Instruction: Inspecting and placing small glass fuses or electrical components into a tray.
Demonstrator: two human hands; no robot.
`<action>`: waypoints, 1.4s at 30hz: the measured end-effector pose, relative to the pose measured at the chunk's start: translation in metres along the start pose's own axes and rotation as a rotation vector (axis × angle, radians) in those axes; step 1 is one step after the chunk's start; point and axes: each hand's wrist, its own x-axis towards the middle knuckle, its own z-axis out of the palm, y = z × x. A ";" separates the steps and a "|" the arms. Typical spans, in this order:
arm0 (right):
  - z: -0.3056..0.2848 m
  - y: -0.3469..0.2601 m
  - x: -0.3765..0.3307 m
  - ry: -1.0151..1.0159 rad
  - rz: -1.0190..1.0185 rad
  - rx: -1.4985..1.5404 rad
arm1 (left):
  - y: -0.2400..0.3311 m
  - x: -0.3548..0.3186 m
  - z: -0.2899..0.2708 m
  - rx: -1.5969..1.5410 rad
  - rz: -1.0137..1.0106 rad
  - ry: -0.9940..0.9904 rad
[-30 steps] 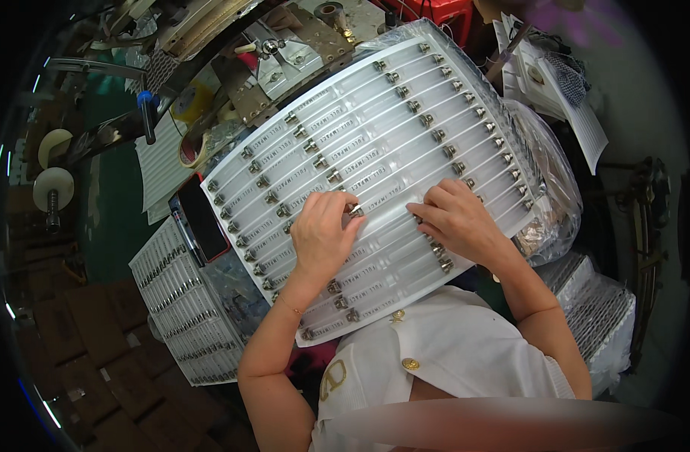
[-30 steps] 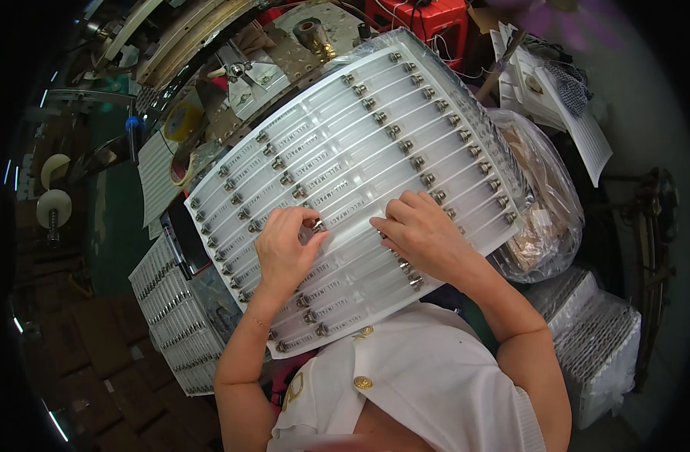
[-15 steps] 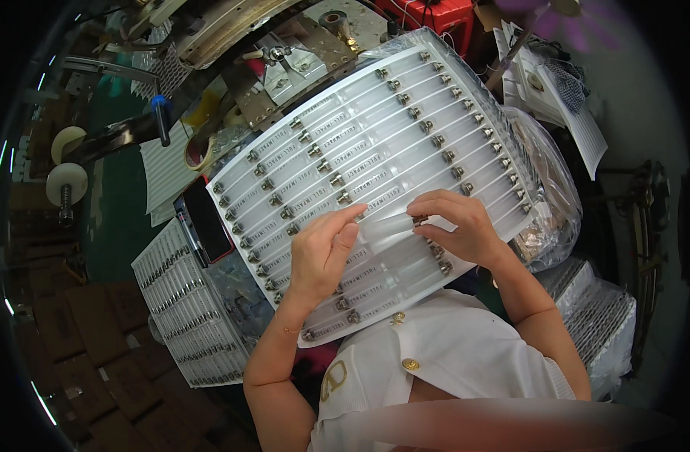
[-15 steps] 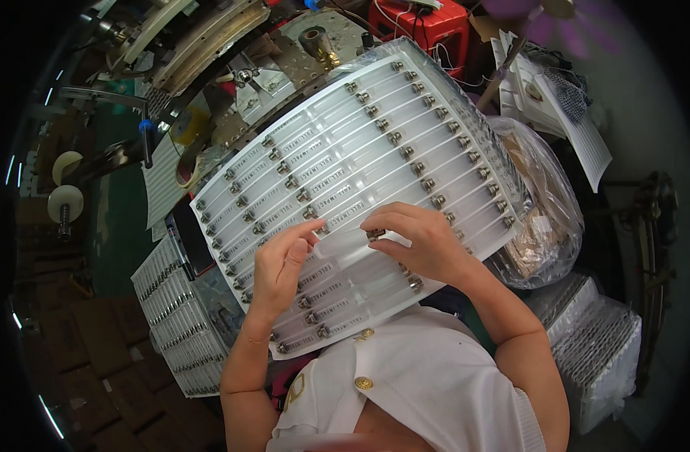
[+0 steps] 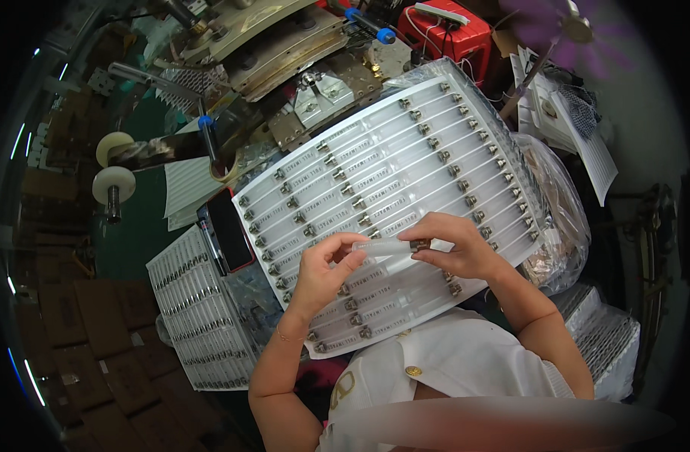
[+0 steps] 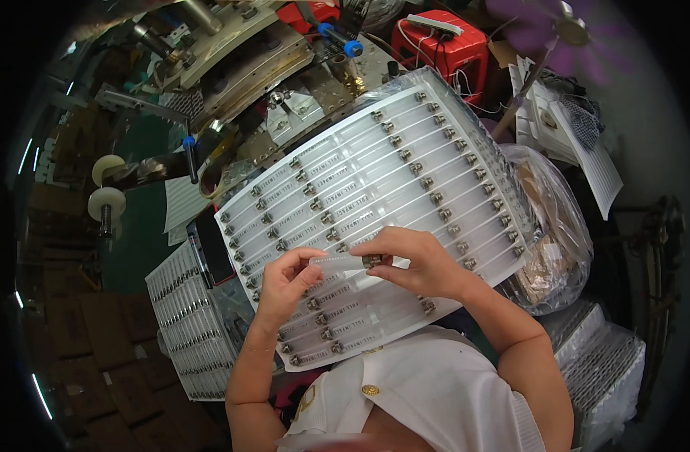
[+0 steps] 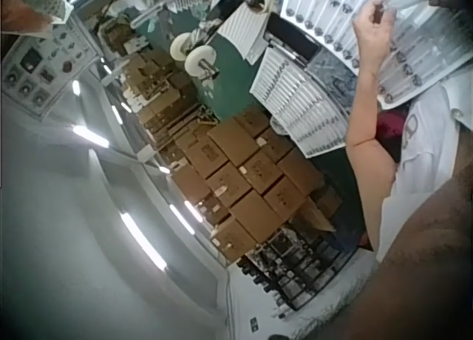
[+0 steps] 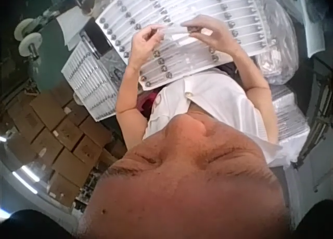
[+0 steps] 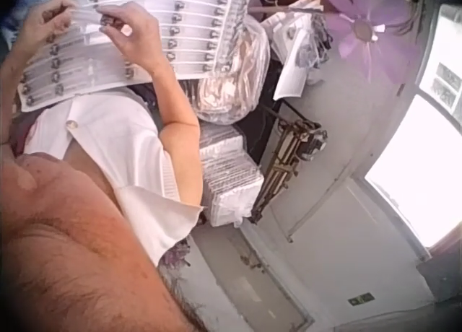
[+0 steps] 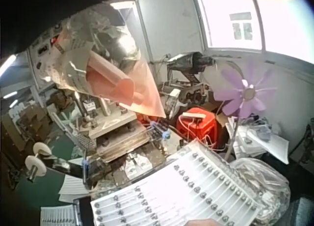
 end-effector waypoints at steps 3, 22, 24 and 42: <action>-0.017 -0.005 -0.013 0.116 -0.014 -0.147 | 0.020 0.033 -0.008 0.651 0.383 -0.045; -0.072 0.024 0.141 0.514 -0.219 -0.417 | 0.040 0.108 -0.001 1.094 1.128 0.285; -0.056 0.024 0.171 0.502 -0.357 -0.481 | 0.015 0.070 0.016 0.927 1.059 0.228; -0.028 0.064 0.251 0.297 -0.172 -0.649 | -0.049 0.017 0.022 0.820 0.808 0.007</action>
